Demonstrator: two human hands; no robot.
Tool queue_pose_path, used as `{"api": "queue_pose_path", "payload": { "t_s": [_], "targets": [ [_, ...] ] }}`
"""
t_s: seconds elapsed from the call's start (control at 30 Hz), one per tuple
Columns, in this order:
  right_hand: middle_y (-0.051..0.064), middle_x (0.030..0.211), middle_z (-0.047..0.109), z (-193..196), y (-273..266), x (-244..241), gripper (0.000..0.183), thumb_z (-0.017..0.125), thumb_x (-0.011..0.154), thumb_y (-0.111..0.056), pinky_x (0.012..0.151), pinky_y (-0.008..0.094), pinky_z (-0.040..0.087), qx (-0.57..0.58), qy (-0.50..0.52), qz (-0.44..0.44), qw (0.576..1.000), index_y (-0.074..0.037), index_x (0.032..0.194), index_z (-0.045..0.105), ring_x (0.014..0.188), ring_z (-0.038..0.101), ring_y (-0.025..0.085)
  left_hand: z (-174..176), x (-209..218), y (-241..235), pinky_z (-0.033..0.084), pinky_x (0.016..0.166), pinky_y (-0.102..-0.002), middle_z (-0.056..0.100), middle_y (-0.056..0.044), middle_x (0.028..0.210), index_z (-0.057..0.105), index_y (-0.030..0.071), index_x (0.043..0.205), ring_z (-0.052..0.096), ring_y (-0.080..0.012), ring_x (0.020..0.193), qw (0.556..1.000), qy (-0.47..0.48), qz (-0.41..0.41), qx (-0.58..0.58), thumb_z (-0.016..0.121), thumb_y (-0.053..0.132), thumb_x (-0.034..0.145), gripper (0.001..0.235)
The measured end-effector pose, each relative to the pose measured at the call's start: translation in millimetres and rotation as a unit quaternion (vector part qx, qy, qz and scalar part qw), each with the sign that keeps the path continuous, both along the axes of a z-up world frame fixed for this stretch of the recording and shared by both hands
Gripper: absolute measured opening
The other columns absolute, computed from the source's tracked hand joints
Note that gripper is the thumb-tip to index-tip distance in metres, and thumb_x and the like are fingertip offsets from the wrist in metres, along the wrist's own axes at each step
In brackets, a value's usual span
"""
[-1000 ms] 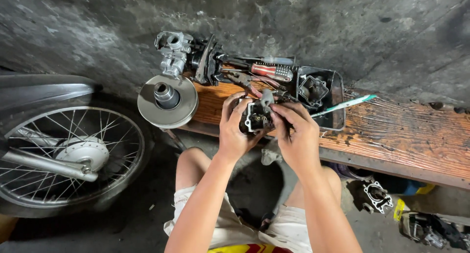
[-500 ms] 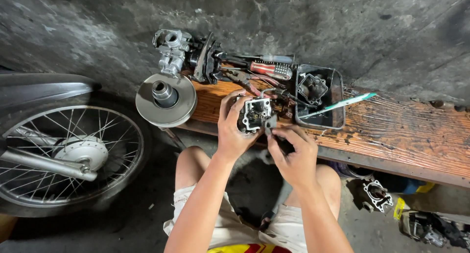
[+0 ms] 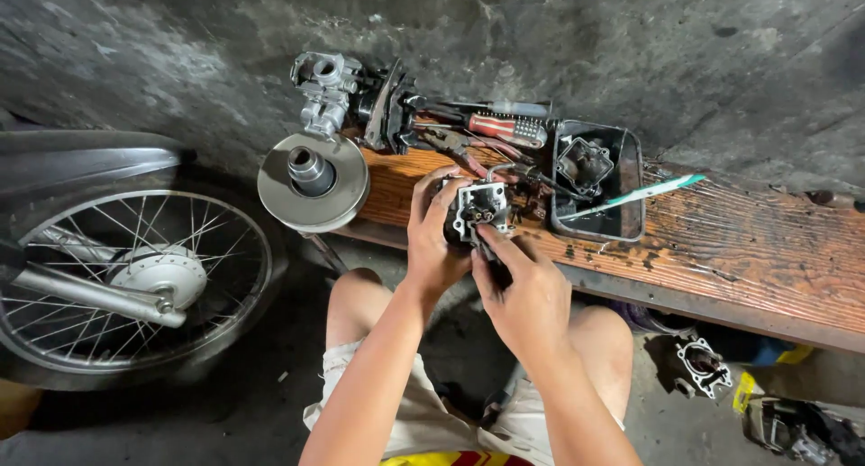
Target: Cleaning a motorcycle carburetor using a cloth and a brush at a workbench
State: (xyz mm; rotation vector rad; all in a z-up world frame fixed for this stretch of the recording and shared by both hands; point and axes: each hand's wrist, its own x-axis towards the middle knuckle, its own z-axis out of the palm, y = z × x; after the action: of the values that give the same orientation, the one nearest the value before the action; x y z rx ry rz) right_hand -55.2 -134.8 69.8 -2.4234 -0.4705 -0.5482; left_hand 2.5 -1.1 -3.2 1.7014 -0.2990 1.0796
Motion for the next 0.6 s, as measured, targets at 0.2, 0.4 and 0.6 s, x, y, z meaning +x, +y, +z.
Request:
{"api": "queue_pose_path", "payload": {
  "t_s": [0.2, 0.4, 0.6],
  "targets": [
    [0.014, 0.071, 0.071, -6.2, -4.8, 6.6, 0.037, 0.065, 0.094, -0.043, 0.054, 0.058, 0.059, -0.183, 0.032, -0.049, 0.981, -0.030, 0.128, 0.075, 0.063, 0.073, 0.042, -6.4, 5.3, -1.9, 0.049, 0.107, -0.047, 0.055, -0.015, 0.133, 0.064, 0.008, 0.127, 0.059, -0.0404, 0.125, 0.999, -0.029, 0.018, 0.029, 0.083, 0.000, 0.068, 0.063],
    [0.015, 0.095, 0.080, -2.8, -6.8, 20.8, 0.030, 0.066, 0.095, -0.025, 0.067, 0.053, 0.061, 0.008, 0.112, 0.074, 0.991, -0.023, 0.123, 0.077, 0.092, 0.073, 0.041, 4.1, -1.1, -0.9, 0.049, 0.107, -0.046, 0.055, -0.013, 0.132, 0.064, 0.008, 0.125, 0.060, -0.0372, 0.124, 1.000, -0.021, 0.015, 0.017, 0.081, -0.004, 0.064, 0.064],
    [0.020, 0.122, 0.075, -22.9, -15.7, 23.9, 0.033, 0.062, 0.101, -0.020, 0.099, 0.053, 0.055, 0.237, 0.241, 0.119, 0.934, -0.008, 0.130, 0.072, 0.122, 0.065, 0.038, 12.4, -3.7, -3.1, 0.050, 0.107, -0.046, 0.057, -0.012, 0.130, 0.065, 0.010, 0.125, 0.061, -0.0369, 0.124, 1.000, -0.020, 0.019, 0.015, 0.080, -0.005, 0.059, 0.068]
  ]
}}
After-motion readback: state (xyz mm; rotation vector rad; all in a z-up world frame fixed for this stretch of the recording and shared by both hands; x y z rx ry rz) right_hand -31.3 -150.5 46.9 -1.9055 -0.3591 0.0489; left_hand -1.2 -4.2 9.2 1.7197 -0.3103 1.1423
